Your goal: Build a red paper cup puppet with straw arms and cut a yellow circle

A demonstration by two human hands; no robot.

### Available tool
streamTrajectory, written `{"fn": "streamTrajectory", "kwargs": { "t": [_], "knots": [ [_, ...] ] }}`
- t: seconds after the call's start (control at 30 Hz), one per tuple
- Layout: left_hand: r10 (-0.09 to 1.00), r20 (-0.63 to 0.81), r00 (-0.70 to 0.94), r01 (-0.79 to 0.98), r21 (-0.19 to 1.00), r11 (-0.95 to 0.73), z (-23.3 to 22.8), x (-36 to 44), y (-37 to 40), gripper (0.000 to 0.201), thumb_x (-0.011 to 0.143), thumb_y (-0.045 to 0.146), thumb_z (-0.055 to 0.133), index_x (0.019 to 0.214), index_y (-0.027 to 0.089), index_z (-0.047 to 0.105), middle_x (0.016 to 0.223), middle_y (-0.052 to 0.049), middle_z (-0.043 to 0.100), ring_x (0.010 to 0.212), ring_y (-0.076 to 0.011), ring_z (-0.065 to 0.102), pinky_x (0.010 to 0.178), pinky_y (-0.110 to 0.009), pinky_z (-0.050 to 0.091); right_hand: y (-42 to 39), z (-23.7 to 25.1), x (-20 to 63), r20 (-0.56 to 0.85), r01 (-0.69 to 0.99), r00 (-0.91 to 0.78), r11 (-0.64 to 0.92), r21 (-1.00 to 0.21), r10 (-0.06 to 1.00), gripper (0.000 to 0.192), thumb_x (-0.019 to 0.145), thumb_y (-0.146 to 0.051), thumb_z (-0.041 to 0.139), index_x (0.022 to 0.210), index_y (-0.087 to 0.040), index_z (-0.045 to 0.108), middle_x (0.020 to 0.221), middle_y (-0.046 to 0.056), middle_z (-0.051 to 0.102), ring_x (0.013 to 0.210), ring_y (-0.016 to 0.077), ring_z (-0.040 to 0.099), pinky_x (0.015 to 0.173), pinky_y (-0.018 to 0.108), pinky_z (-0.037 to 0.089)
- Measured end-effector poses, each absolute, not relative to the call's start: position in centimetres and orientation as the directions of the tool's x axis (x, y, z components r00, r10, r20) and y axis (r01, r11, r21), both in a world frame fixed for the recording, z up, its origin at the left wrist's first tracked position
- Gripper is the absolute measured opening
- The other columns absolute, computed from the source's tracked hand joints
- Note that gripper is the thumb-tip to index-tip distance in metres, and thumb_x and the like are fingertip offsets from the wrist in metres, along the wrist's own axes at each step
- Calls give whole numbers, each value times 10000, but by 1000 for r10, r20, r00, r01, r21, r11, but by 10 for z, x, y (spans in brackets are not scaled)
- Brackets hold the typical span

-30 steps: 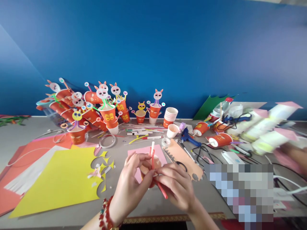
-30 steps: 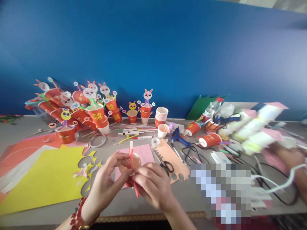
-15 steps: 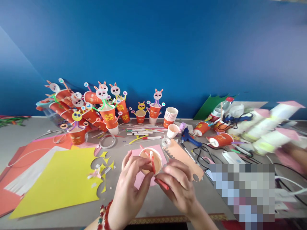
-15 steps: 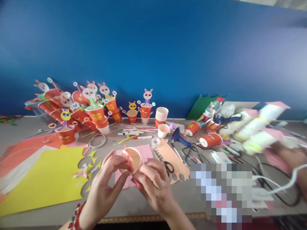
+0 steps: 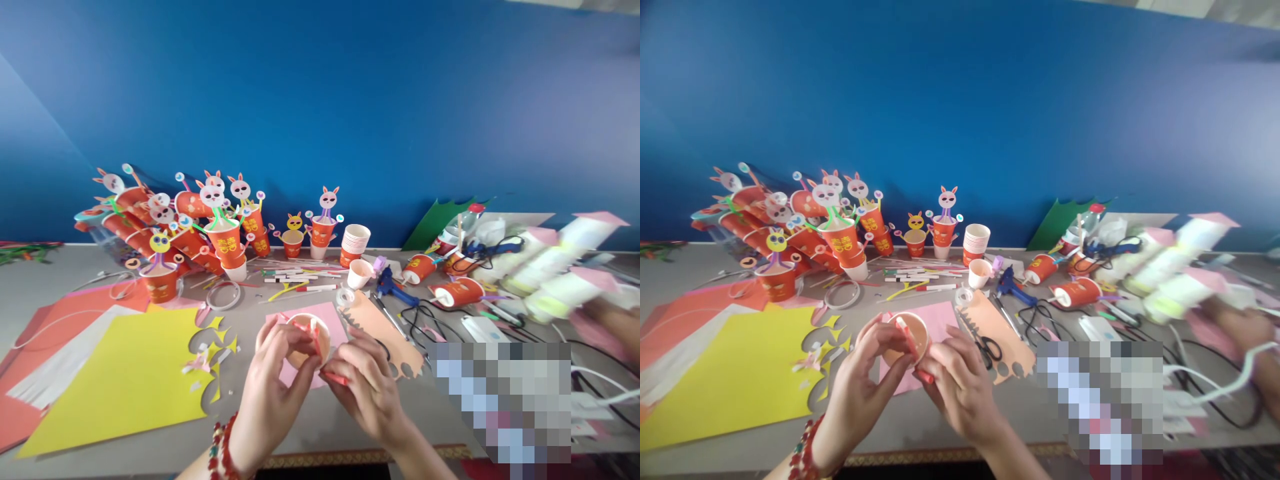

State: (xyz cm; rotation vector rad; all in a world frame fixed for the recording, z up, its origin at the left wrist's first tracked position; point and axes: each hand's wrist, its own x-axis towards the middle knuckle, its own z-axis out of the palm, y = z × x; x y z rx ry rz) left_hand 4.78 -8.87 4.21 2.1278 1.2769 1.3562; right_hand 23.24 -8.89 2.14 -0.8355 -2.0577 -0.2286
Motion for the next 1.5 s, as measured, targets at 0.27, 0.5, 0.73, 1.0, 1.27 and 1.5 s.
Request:
{"fn": "streamTrajectory", "kwargs": {
  "t": [0.27,0.5,0.73,1.0,1.27,1.5],
  "knots": [
    [823,546,160,514,666,-541,43,50,-89,113,897,153,566,960,242,537,876,-10,676,901,-211,657,1021,-504,425,-89,24,227,751,624,-414,761,-178,515,125,942,-123,526,914,-154,644,922,83,632,902,214,618,1048,469,488],
    [843,503,193,407,740,-535,44,45,-89,134,908,149,557,1008,238,549,936,-14,661,948,-198,638,1075,-480,375,-87,23,231,803,538,-357,808,-241,477,99,947,-152,555,980,-181,643,903,64,646,872,205,617,972,473,535],
    [792,513,330,341,718,-607,52,37,-93,208,895,80,544,1042,226,563,988,-35,670,1001,-200,613,1113,-487,318,-85,25,237,829,473,-327,838,-272,453,127,957,-137,527,1001,-166,642,1063,134,641,969,232,622,807,417,570],
    [775,529,345,379,677,-631,48,38,-92,213,898,54,558,1008,235,582,943,-2,698,986,-174,619,1117,-449,304,-80,33,245,747,396,-432,850,-346,505,146,912,-77,560,985,-180,634,1105,123,715,1023,251,623,835,429,547],
    [731,553,400,412,604,-682,47,35,-91,251,908,33,544,1026,247,600,986,3,716,1001,-161,627,1152,-472,219,-81,30,242,687,398,-354,767,-503,634,130,880,-128,654,981,-203,623,1025,94,699,946,239,632,839,406,532],
    [697,602,390,400,571,-717,48,37,-95,291,882,-8,544,1005,241,631,930,29,758,1007,-167,633,1161,-501,177,-86,33,244,474,446,-335,580,-682,814,328,869,-176,703,1164,-254,583,965,39,678,856,193,640,783,300,509]
  ]
}}
